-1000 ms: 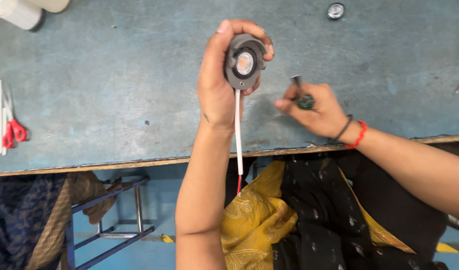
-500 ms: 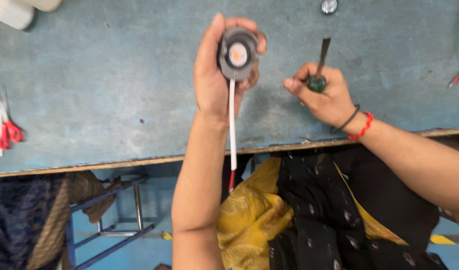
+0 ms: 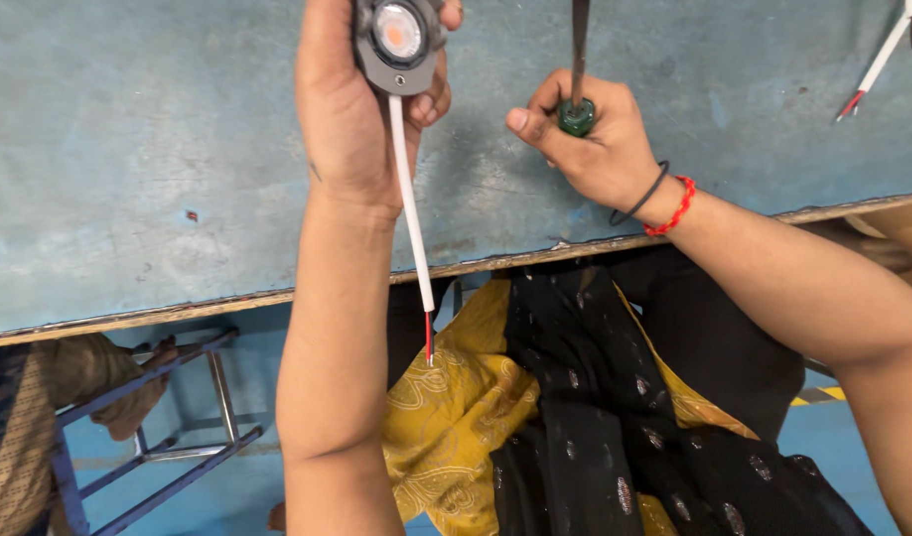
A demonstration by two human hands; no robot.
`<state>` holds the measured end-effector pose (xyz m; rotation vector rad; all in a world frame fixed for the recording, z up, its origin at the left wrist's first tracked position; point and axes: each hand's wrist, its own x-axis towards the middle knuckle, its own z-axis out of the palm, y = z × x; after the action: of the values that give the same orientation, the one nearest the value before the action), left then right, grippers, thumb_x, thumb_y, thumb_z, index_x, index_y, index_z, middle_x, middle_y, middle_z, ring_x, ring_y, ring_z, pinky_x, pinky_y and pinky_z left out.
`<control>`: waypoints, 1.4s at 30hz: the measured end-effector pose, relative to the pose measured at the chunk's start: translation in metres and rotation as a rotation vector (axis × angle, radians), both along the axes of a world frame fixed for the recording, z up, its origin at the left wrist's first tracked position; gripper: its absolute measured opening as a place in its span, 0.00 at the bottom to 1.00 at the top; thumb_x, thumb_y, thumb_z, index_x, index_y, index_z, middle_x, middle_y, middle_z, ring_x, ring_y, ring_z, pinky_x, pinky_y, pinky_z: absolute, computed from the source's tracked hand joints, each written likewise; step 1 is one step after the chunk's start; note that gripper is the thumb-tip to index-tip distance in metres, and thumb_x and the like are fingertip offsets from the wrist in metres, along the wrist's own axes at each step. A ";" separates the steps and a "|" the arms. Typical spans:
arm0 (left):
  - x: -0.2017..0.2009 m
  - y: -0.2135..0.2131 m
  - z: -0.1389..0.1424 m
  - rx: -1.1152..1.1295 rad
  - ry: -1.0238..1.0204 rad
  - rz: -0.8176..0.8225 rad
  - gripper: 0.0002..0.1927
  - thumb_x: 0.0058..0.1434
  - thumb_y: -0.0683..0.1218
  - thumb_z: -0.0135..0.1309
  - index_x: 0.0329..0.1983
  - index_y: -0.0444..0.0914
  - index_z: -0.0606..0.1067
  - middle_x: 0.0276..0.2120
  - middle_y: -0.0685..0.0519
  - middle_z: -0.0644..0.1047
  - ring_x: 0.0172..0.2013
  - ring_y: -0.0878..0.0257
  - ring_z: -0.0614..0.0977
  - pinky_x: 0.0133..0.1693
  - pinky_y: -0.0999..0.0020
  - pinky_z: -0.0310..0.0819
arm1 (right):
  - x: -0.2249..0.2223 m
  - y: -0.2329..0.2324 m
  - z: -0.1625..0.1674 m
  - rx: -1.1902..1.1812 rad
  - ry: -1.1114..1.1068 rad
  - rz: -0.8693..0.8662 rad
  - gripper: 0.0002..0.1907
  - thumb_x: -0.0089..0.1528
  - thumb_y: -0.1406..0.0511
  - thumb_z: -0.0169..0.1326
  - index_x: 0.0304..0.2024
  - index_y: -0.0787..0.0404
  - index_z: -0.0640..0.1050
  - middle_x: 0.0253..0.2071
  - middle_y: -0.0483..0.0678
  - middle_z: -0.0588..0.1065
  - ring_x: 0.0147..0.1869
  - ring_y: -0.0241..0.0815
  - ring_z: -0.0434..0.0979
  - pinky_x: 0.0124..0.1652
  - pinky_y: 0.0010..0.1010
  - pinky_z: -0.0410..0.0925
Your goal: The person assembles small circular electronic components with wires. They use a screwdriver to tighten screws on the components and place them on the table. The person also handles small metal caps and rubber rings, inserting them into the components.
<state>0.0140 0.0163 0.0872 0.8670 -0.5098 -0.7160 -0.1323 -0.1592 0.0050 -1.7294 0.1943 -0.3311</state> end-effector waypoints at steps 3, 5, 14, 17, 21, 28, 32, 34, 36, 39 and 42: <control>0.001 0.001 -0.001 0.001 -0.007 0.007 0.25 0.82 0.56 0.35 0.44 0.33 0.74 0.39 0.43 0.80 0.22 0.66 0.70 0.25 0.71 0.62 | 0.000 -0.001 -0.002 -0.013 -0.015 0.015 0.14 0.71 0.60 0.61 0.37 0.62 0.76 0.25 0.37 0.69 0.29 0.25 0.65 0.29 0.20 0.59; 0.000 -0.001 -0.002 0.012 -0.013 0.024 0.25 0.82 0.56 0.36 0.44 0.33 0.74 0.39 0.44 0.80 0.22 0.67 0.70 0.25 0.71 0.62 | 0.001 0.000 -0.002 -0.033 -0.015 0.016 0.14 0.72 0.60 0.61 0.37 0.62 0.76 0.25 0.37 0.69 0.29 0.25 0.65 0.29 0.21 0.59; -0.007 -0.016 -0.002 0.095 -0.006 -0.024 0.22 0.76 0.59 0.38 0.47 0.39 0.76 0.34 0.49 0.80 0.20 0.71 0.70 0.21 0.74 0.61 | 0.001 0.000 0.002 0.384 -0.049 0.025 0.10 0.71 0.65 0.59 0.41 0.64 0.72 0.24 0.41 0.69 0.25 0.29 0.67 0.28 0.23 0.65; -0.012 -0.020 -0.006 0.177 -0.049 -0.031 0.23 0.77 0.61 0.41 0.49 0.39 0.77 0.37 0.49 0.81 0.25 0.71 0.73 0.24 0.74 0.65 | -0.003 -0.005 0.003 0.288 -0.076 -0.005 0.09 0.72 0.66 0.58 0.42 0.65 0.72 0.26 0.42 0.71 0.26 0.30 0.69 0.29 0.24 0.66; -0.013 -0.033 -0.020 0.313 -0.067 0.047 0.19 0.70 0.58 0.51 0.54 0.40 0.74 0.43 0.51 0.80 0.40 0.69 0.81 0.36 0.70 0.79 | 0.001 -0.006 0.005 0.415 -0.053 0.028 0.09 0.71 0.65 0.58 0.46 0.65 0.74 0.30 0.44 0.72 0.28 0.30 0.69 0.30 0.22 0.64; -0.024 -0.065 -0.045 0.286 -0.101 0.144 0.26 0.66 0.55 0.58 0.61 0.37 0.70 0.43 0.48 0.80 0.36 0.62 0.80 0.35 0.66 0.77 | 0.004 -0.009 0.001 0.836 0.029 0.069 0.17 0.67 0.55 0.57 0.50 0.59 0.74 0.37 0.49 0.78 0.29 0.36 0.73 0.33 0.30 0.70; -0.029 -0.067 -0.059 0.542 -0.383 0.187 0.26 0.68 0.54 0.57 0.65 0.39 0.71 0.37 0.44 0.82 0.34 0.60 0.82 0.35 0.67 0.79 | 0.003 -0.019 -0.007 0.848 0.064 0.100 0.21 0.75 0.55 0.58 0.46 0.68 0.71 0.31 0.48 0.72 0.32 0.39 0.71 0.37 0.35 0.69; -0.022 -0.062 -0.066 0.597 -0.626 0.245 0.23 0.67 0.54 0.59 0.61 0.41 0.73 0.40 0.49 0.84 0.38 0.61 0.86 0.42 0.67 0.81 | 0.001 -0.025 -0.007 0.790 0.077 0.065 0.17 0.74 0.58 0.58 0.51 0.66 0.71 0.34 0.47 0.73 0.33 0.36 0.71 0.38 0.33 0.69; -0.013 -0.060 -0.074 0.594 -0.763 0.278 0.20 0.67 0.53 0.58 0.59 0.43 0.74 0.45 0.52 0.84 0.44 0.61 0.88 0.47 0.67 0.84 | -0.001 -0.031 -0.005 0.733 0.090 0.048 0.18 0.72 0.62 0.59 0.58 0.65 0.72 0.36 0.45 0.74 0.33 0.34 0.71 0.38 0.31 0.69; -0.003 -0.065 -0.085 0.563 -0.843 0.290 0.18 0.67 0.51 0.54 0.59 0.44 0.75 0.52 0.53 0.84 0.52 0.60 0.88 0.54 0.66 0.85 | 0.000 -0.031 -0.008 0.599 0.072 0.018 0.22 0.69 0.68 0.61 0.63 0.64 0.70 0.37 0.44 0.76 0.34 0.33 0.72 0.39 0.30 0.70; 0.008 -0.073 -0.095 0.664 -0.932 0.291 0.19 0.63 0.51 0.56 0.58 0.46 0.75 0.51 0.55 0.84 0.52 0.61 0.88 0.55 0.65 0.84 | 0.004 -0.028 -0.017 0.472 0.028 0.012 0.23 0.69 0.69 0.62 0.62 0.63 0.67 0.34 0.42 0.74 0.32 0.29 0.72 0.38 0.26 0.70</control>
<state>0.0222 -0.0569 -0.0074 1.8770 -0.9609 -0.1535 -0.1281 -0.1870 -0.0118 -1.2688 0.2596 -0.2295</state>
